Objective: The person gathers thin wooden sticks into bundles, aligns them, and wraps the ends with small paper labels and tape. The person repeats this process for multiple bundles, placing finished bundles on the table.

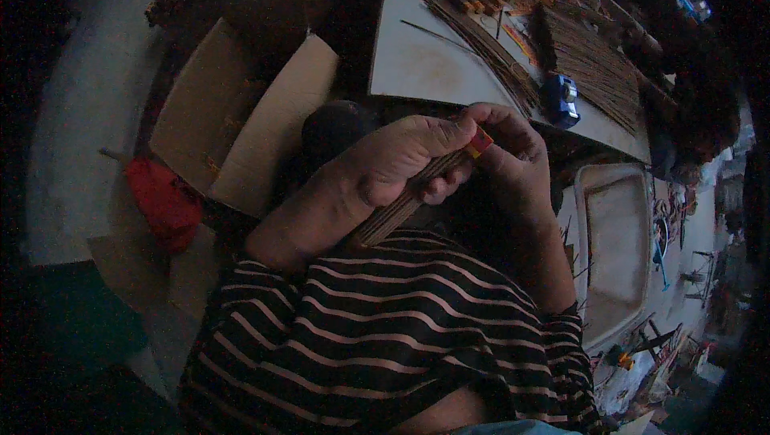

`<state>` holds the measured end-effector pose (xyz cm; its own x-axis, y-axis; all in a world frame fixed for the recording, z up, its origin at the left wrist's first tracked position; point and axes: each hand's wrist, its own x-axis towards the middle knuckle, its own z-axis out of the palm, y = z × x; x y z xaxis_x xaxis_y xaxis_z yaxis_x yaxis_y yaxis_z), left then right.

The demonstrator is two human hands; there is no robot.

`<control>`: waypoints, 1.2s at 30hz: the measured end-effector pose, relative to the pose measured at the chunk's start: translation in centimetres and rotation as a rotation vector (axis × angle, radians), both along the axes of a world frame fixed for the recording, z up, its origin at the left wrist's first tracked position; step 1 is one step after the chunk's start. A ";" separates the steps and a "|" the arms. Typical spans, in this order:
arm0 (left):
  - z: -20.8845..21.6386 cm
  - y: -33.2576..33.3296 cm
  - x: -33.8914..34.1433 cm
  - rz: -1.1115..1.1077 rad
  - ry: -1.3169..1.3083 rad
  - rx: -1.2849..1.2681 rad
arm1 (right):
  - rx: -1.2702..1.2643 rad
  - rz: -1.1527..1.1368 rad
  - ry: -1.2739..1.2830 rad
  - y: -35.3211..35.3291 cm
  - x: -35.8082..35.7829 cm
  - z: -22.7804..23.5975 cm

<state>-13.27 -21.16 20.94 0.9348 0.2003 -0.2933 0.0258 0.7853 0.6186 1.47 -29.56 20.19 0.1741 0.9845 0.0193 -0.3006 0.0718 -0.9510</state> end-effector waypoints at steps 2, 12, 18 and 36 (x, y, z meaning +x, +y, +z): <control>-0.2 -0.1 -0.1 0.003 -0.021 0.014 | -0.007 -0.042 -0.056 -0.1 -0.3 0.0; -0.8 0.0 -1.0 -0.038 -0.098 0.028 | -0.001 -0.056 -0.057 0.0 -1.2 0.1; 0.2 -0.8 -1.3 0.052 -0.003 -0.013 | 0.009 -0.017 -0.066 -0.1 -1.3 0.5; 2.1 -1.2 -1.4 0.067 0.131 0.244 | 0.403 0.128 -0.627 0.7 1.5 1.4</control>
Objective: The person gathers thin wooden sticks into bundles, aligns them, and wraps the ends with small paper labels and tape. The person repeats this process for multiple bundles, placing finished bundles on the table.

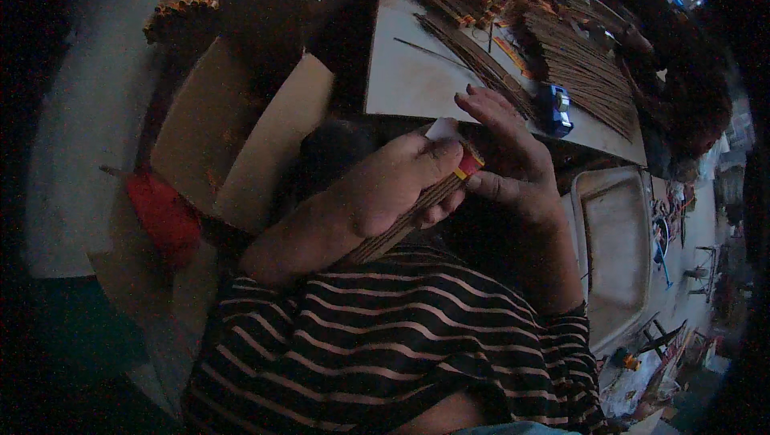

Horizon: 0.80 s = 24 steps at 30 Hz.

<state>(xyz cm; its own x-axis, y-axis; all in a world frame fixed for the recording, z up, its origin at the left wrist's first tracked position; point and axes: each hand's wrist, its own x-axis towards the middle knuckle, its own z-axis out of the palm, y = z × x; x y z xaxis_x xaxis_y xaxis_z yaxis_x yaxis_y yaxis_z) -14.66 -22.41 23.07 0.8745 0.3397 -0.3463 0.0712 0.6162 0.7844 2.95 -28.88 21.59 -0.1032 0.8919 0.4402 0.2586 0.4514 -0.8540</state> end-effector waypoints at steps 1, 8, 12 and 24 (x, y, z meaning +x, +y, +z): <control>0.1 -0.2 0.0 0.017 -0.004 0.079 | 0.041 -0.012 -0.054 0.0 0.1 0.2; 0.1 -1.4 -0.3 0.000 -0.002 0.440 | 0.205 0.014 -0.226 -1.0 0.6 -0.6; -1.1 -2.6 -0.4 -0.034 -0.017 0.443 | 0.045 0.113 -0.267 -1.9 0.5 0.1; -1.0 -3.1 -0.6 -0.005 -0.002 0.369 | -0.045 0.023 0.008 -3.8 -0.2 -2.3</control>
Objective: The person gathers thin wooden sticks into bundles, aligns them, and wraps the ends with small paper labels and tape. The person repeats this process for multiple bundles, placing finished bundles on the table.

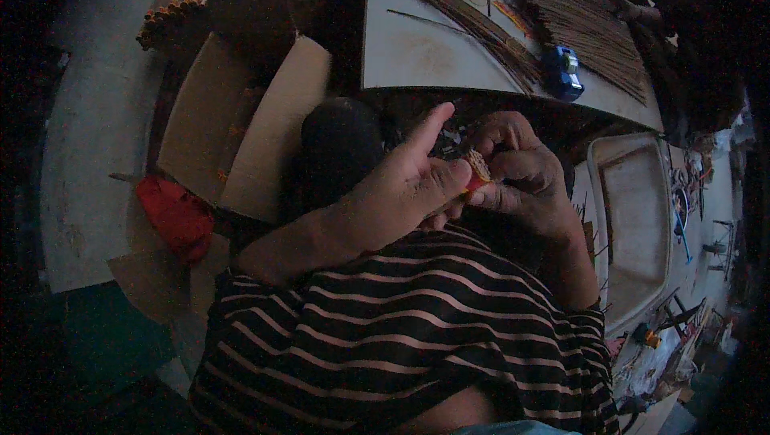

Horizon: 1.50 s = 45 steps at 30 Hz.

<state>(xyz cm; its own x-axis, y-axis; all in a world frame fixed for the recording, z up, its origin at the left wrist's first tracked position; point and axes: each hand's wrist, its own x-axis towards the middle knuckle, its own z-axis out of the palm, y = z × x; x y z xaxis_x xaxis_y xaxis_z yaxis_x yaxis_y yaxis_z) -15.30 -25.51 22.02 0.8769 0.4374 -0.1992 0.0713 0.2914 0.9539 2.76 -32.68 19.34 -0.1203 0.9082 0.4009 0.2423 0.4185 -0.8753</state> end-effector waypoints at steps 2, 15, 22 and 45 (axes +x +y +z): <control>-0.1 0.1 0.0 0.016 0.027 -0.073 | -0.056 -0.051 0.084 -0.3 -0.7 -0.1; -1.3 1.2 0.0 0.031 -0.025 -0.273 | -0.188 -0.034 0.206 0.3 -1.4 -0.1; -1.9 1.8 0.0 0.086 -0.040 -0.401 | -0.185 -0.040 0.223 1.1 -1.2 -0.9; -3.1 1.6 0.5 0.395 0.025 0.037 | -0.632 -0.495 0.210 1.7 -4.0 0.8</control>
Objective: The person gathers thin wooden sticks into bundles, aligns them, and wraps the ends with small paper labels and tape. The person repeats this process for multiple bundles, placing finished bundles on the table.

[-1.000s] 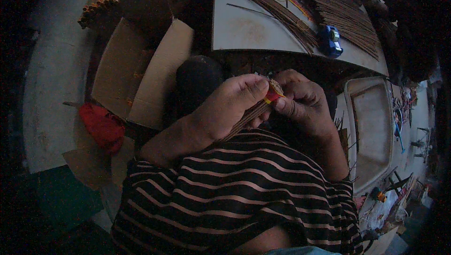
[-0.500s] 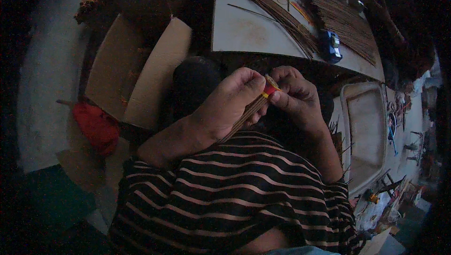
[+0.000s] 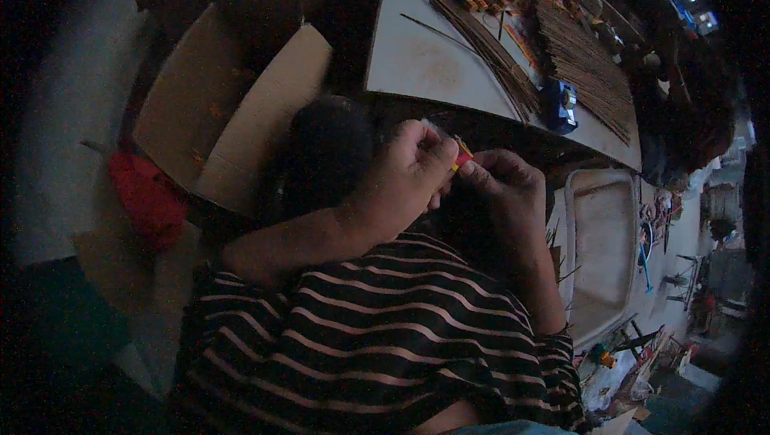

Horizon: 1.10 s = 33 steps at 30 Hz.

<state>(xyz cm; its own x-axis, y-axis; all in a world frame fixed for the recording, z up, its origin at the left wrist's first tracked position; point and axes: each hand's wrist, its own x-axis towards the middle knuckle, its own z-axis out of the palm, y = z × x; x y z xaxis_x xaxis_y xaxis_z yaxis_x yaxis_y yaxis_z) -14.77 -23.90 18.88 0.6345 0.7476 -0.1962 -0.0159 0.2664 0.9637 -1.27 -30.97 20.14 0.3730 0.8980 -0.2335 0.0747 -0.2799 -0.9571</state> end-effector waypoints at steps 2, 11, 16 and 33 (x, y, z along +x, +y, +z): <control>-0.3 -0.3 -0.1 -0.018 0.004 0.066 | -0.062 -0.005 -0.018 -0.4 -0.2 0.5; -0.5 -0.8 -0.4 -0.050 -0.065 0.036 | 0.154 0.107 0.326 -1.2 -0.2 -2.3; -0.2 -0.5 -0.9 -0.121 -0.030 -0.035 | 0.247 0.147 0.333 -1.2 -0.5 -2.9; 0.1 0.0 -1.3 -0.345 -0.171 -0.313 | 0.340 0.363 0.374 -0.9 1.5 -2.2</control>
